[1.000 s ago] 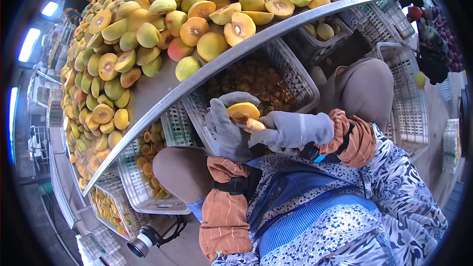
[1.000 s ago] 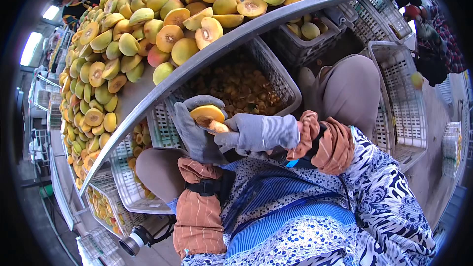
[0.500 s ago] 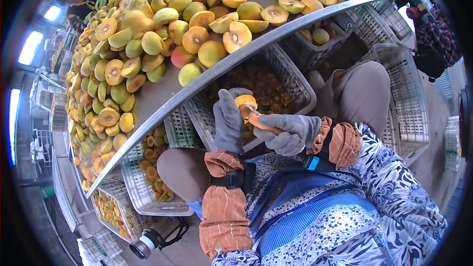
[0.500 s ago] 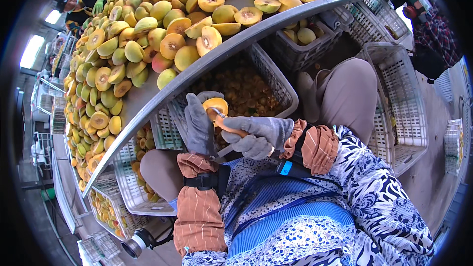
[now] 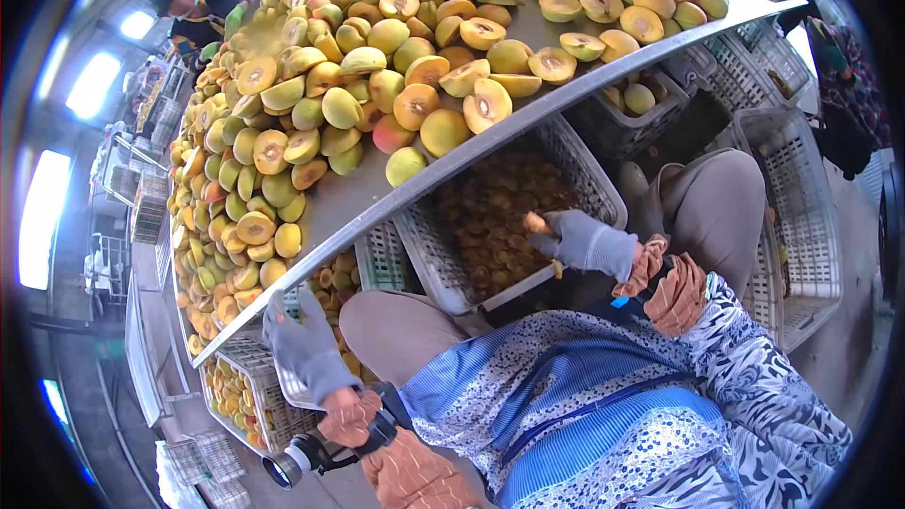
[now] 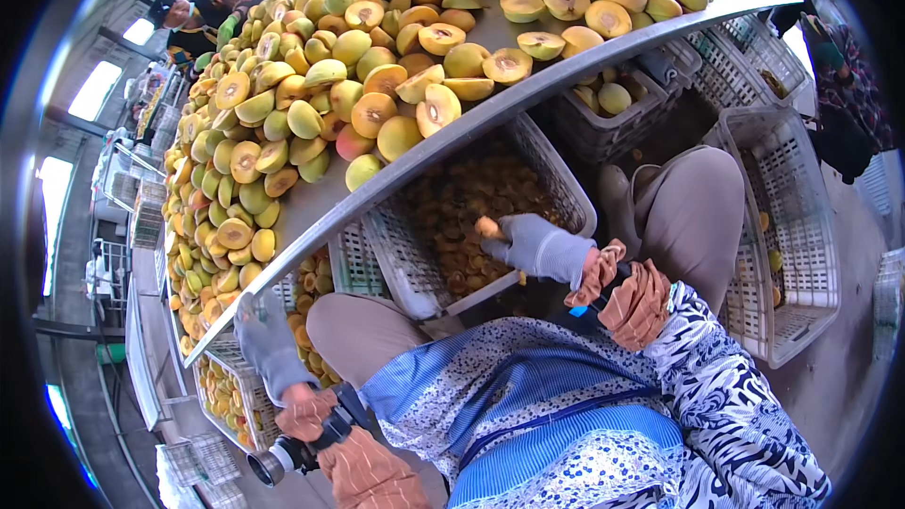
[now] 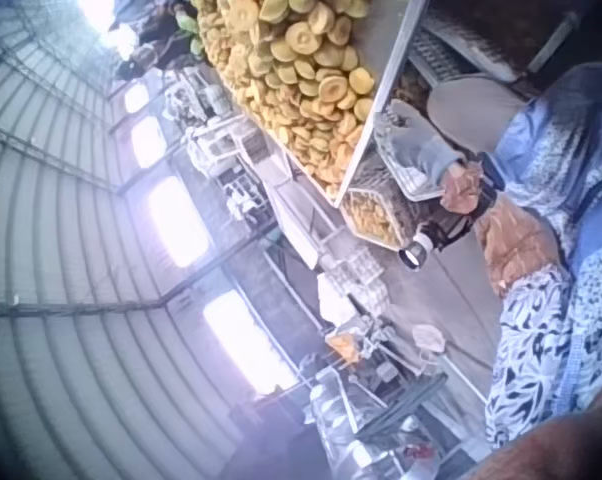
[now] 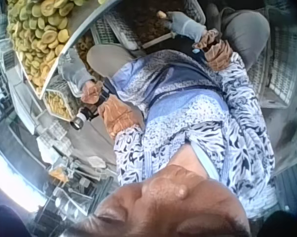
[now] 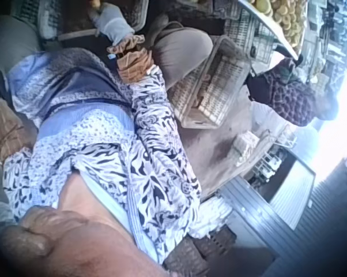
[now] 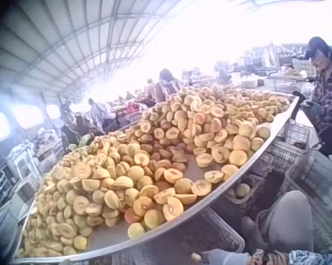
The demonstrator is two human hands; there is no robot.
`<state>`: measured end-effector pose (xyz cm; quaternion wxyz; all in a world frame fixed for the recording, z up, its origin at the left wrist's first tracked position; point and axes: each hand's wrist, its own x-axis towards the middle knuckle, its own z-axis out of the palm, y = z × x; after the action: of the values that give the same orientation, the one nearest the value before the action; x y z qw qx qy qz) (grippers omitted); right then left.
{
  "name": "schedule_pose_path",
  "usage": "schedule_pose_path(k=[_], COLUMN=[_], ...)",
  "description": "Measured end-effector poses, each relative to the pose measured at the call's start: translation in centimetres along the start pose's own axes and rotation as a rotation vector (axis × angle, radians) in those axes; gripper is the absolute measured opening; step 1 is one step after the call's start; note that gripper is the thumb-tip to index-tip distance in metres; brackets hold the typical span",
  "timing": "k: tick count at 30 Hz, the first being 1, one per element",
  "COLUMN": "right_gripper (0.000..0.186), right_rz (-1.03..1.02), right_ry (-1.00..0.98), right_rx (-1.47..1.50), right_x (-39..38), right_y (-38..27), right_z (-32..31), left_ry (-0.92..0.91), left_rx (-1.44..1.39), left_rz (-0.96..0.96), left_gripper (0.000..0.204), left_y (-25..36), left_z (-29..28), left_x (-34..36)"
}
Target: The recorder is using a small hand tool to remove the pits from halved peaches on a large sorting table.
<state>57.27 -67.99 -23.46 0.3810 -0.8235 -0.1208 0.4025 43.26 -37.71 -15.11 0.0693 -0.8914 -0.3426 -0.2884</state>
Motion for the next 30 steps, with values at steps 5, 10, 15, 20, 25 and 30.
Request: schedule_pose_path(k=[5,10,15,20,25,30], right_gripper=[0.040,0.036,0.032,0.028,0.030,0.030], right_rz=[-0.163,-0.349,-0.325,-0.157,-0.109,-0.208], right_ry=[0.024,0.113,0.048,0.005,0.025,-0.065], right_rx=[-0.075,-0.138,0.161,0.476,0.466,0.437], right_x=[-0.1,-0.1,-0.7,-1.9,-2.4,-2.2], right_y=[0.0,0.5,-0.3,-1.7,-2.5,-2.5], right_z=[0.8,0.9,0.8,0.2,-0.3,1.0], left_ry=[-0.512,-0.868,-0.922,-0.764,-0.926,-0.882], left_rx=[-0.277,-0.124,-1.132,-2.309,-2.322,-1.992], left_rz=[0.198,0.316,0.054,-0.209,-0.627,-0.760], left_gripper=[0.047,0.057,0.038,0.052,0.040,0.044], left_y=[10.8,15.8,13.1,13.0,14.8,16.0], left_z=[2.5,6.9,8.1,3.6,4.8,5.8], left_x=[5.5,8.9,8.3,0.8,-4.4,-6.3])
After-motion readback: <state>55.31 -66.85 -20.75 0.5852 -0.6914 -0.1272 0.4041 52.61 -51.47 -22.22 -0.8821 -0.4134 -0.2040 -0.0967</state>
